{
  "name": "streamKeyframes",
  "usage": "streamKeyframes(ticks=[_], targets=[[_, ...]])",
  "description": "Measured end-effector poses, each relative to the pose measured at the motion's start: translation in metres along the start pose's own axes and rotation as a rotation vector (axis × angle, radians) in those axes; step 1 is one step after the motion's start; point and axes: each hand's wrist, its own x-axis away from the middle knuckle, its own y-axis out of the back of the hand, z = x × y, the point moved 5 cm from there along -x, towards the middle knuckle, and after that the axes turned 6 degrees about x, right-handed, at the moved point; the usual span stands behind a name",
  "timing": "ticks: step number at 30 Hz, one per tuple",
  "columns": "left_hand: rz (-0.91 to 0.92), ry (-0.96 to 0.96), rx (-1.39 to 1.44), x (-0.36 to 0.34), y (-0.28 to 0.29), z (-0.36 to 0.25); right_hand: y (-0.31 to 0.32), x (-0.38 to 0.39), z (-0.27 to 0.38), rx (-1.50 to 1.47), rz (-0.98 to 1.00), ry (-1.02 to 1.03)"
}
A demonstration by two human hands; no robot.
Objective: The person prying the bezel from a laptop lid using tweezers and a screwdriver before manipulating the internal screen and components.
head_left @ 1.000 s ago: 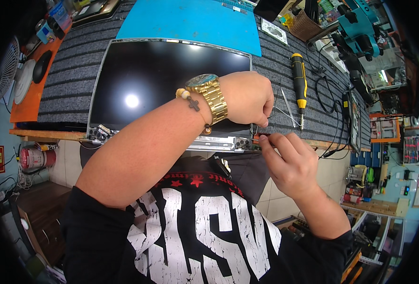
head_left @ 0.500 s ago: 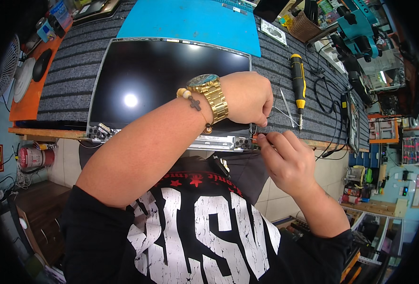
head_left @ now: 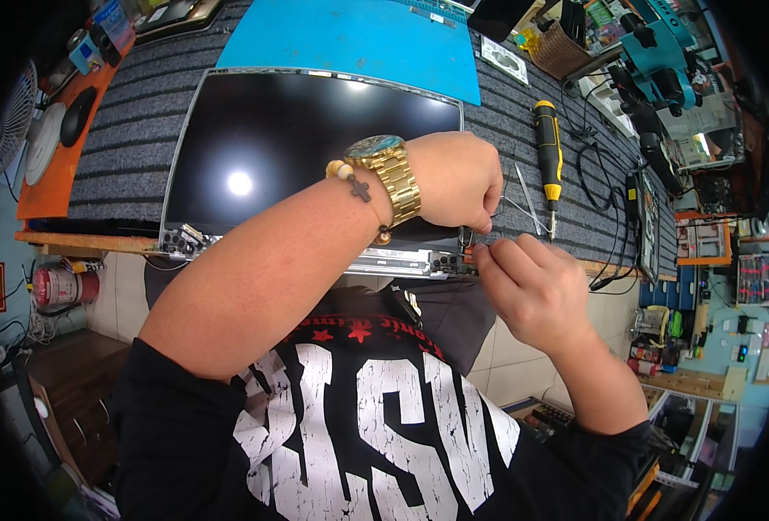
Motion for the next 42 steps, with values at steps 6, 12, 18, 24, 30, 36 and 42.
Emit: streamKeyframes(ticks=[6, 12, 18, 24, 30, 36, 42], targets=[[0.025, 0.02, -0.013, 0.0, 0.001, -0.003, 0.008, -0.012, -0.003, 0.004, 0.007, 0.106], [0.001, 0.014, -0.027, -0.001, 0.0, 0.001, 0.012, -0.023, -0.003, -0.025, 0.104, 0.124], [0.005, 0.013, -0.023, -0.001, 0.0, 0.001, 0.01, -0.024, -0.004, -0.026, 0.186, 0.11], [-0.002, 0.015, -0.024, 0.0, 0.0, 0.002, 0.008, -0.02, -0.009, -0.041, 0.174, 0.1], [0.005, 0.025, -0.013, 0.001, 0.002, 0.0, 0.014, -0.014, -0.011, -0.072, 0.096, -0.012], [0.014, 0.03, -0.017, 0.001, 0.002, -0.001, 0.013, -0.005, -0.025, -0.325, 0.188, -0.261], [-0.005, 0.0, -0.028, 0.002, 0.002, 0.001, 0.009, -0.003, -0.024, -0.433, 0.219, -0.263]])
